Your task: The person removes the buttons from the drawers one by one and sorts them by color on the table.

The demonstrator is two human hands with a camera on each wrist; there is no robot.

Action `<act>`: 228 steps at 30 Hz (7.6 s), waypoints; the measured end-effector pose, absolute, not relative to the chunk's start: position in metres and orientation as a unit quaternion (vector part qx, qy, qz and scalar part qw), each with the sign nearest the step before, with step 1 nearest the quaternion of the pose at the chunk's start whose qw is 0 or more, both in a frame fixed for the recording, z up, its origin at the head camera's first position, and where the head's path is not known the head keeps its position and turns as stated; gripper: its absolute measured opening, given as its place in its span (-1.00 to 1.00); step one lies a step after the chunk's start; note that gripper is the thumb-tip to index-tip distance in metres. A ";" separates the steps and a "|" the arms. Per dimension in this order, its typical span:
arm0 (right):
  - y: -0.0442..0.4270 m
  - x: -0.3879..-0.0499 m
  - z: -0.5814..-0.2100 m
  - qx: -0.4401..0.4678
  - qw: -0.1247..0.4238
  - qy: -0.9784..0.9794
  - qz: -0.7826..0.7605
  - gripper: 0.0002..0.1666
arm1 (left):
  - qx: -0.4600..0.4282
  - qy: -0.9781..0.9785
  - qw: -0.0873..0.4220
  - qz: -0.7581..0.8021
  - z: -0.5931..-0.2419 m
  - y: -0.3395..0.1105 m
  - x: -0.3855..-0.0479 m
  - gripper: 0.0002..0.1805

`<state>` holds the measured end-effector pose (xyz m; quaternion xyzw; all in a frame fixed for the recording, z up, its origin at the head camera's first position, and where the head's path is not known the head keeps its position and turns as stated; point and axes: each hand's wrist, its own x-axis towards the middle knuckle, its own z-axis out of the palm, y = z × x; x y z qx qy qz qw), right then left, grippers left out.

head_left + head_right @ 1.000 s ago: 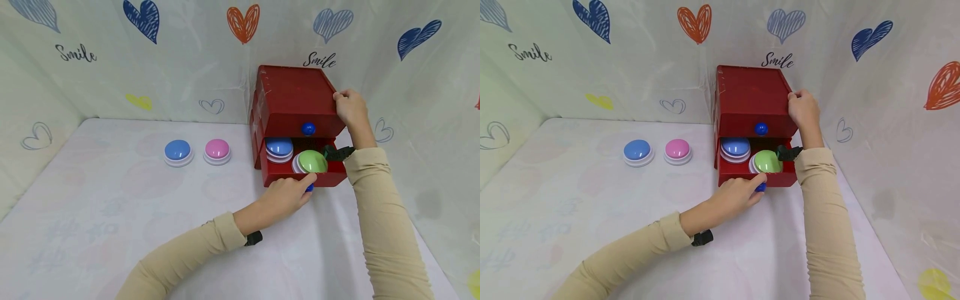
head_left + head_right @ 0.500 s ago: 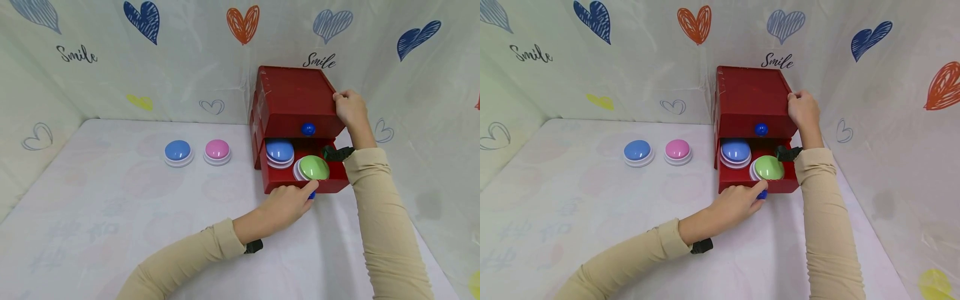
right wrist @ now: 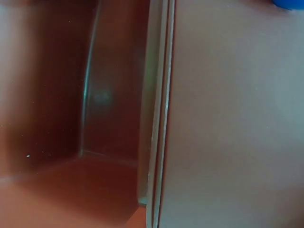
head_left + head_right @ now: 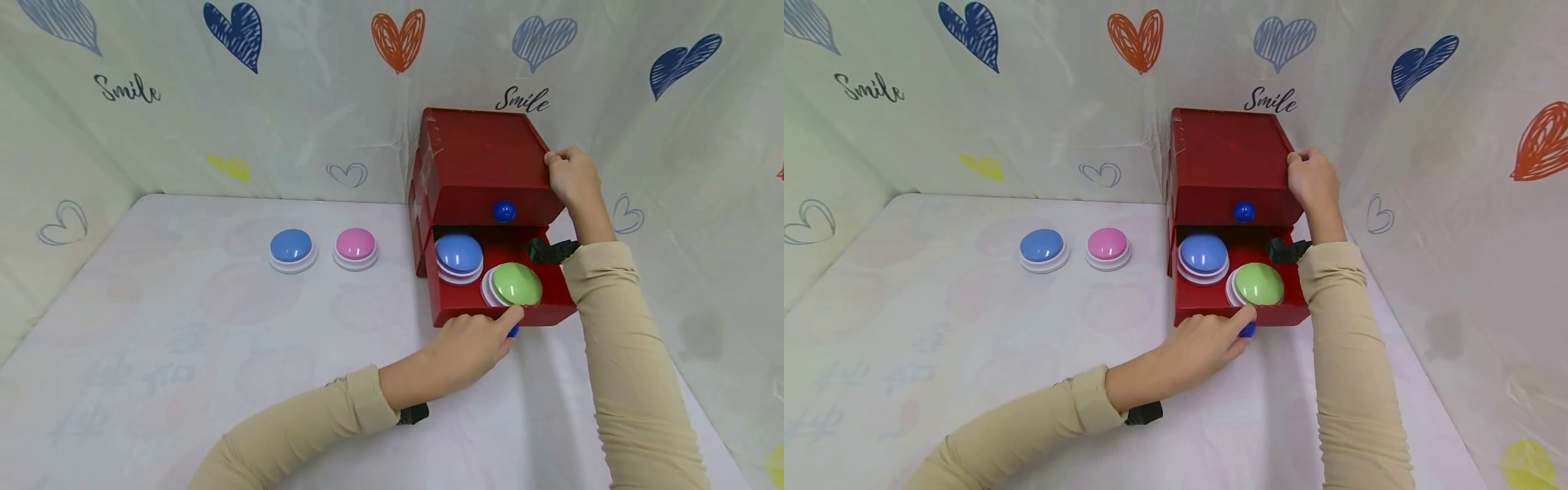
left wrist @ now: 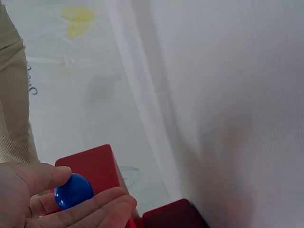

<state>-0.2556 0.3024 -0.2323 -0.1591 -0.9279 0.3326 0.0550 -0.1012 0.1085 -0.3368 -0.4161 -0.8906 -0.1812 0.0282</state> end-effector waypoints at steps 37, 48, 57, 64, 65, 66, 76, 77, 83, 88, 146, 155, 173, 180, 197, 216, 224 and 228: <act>0.302 -0.256 -0.230 -0.159 0.057 -0.928 0.333 -0.33 | -0.440 -0.838 0.097 -0.308 -0.288 0.077 -0.119 -0.72; 0.301 -0.257 -0.233 -0.159 0.066 -0.928 0.330 -0.34 | -0.373 -0.887 0.059 -0.267 -0.294 0.068 -0.161 -0.72; 0.301 -0.256 -0.232 -0.156 0.066 -0.930 0.325 -0.34 | -0.385 -0.907 0.039 -0.168 -0.297 0.069 -0.177 -0.54; 0.301 -0.256 -0.232 -0.154 0.064 -0.930 0.327 -0.33 | -0.392 -0.916 0.036 -0.072 -0.300 0.072 -0.184 -0.46; 0.301 -0.256 -0.232 -0.155 0.063 -0.930 0.327 -0.33 | -0.392 -0.917 0.035 -0.064 -0.301 0.073 -0.184 -0.45; 0.301 -0.256 -0.233 -0.155 0.063 -0.930 0.328 -0.32 | -0.391 -0.918 0.035 -0.057 -0.301 0.073 -0.185 -0.44; 0.301 -0.255 -0.233 -0.150 0.063 -0.931 0.326 -0.32 | -0.380 -0.925 0.012 0.002 -0.298 0.079 -0.192 -0.37; 0.302 -0.255 -0.233 -0.150 0.062 -0.931 0.326 -0.32 | -0.380 -0.925 0.009 0.006 -0.298 0.079 -0.192 -0.36; 0.302 -0.255 -0.232 -0.150 0.054 -0.931 0.328 -0.32 | -0.375 -0.927 -0.005 0.020 -0.298 0.083 -0.195 -0.29; 0.303 -0.255 -0.233 -0.149 0.050 -0.930 0.333 -0.33 | -0.370 -0.929 -0.020 0.016 -0.298 0.086 -0.196 -0.28; 0.306 -0.252 -0.233 -0.141 0.047 -0.922 0.358 -0.32 | -0.397 -0.895 0.046 -0.198 -0.276 0.060 -0.163 -0.41; 0.307 -0.252 -0.234 -0.135 0.047 -0.920 0.364 -0.30 | -0.354 -0.904 0.050 -0.235 -0.272 0.028 -0.152 -0.41; 0.306 -0.251 -0.235 -0.134 0.047 -0.923 0.357 -0.28 | -0.268 -0.916 0.103 -0.279 -0.289 -0.064 -0.155 -0.45; 0.305 -0.251 -0.235 -0.134 0.050 -0.924 0.356 -0.28 | -0.224 -0.925 0.098 -0.289 -0.297 -0.096 -0.158 -0.44; 0.308 -0.252 -0.235 -0.134 0.052 -0.928 0.345 -0.29 | -0.155 -0.948 0.032 -0.278 -0.336 -0.142 -0.150 -0.42; 0.307 -0.253 -0.235 -0.133 0.050 -0.926 0.349 -0.28 | -0.123 -0.952 -0.035 -0.279 -0.367 -0.157 -0.152 -0.36; 0.306 -0.252 -0.235 -0.129 0.052 -0.923 0.359 -0.27 | -0.121 -0.950 -0.050 -0.283 -0.372 -0.155 -0.154 -0.33; 0.306 -0.252 -0.236 -0.132 0.050 -0.922 0.361 -0.27 | -0.117 -0.951 -0.053 -0.283 -0.374 -0.154 -0.155 -0.33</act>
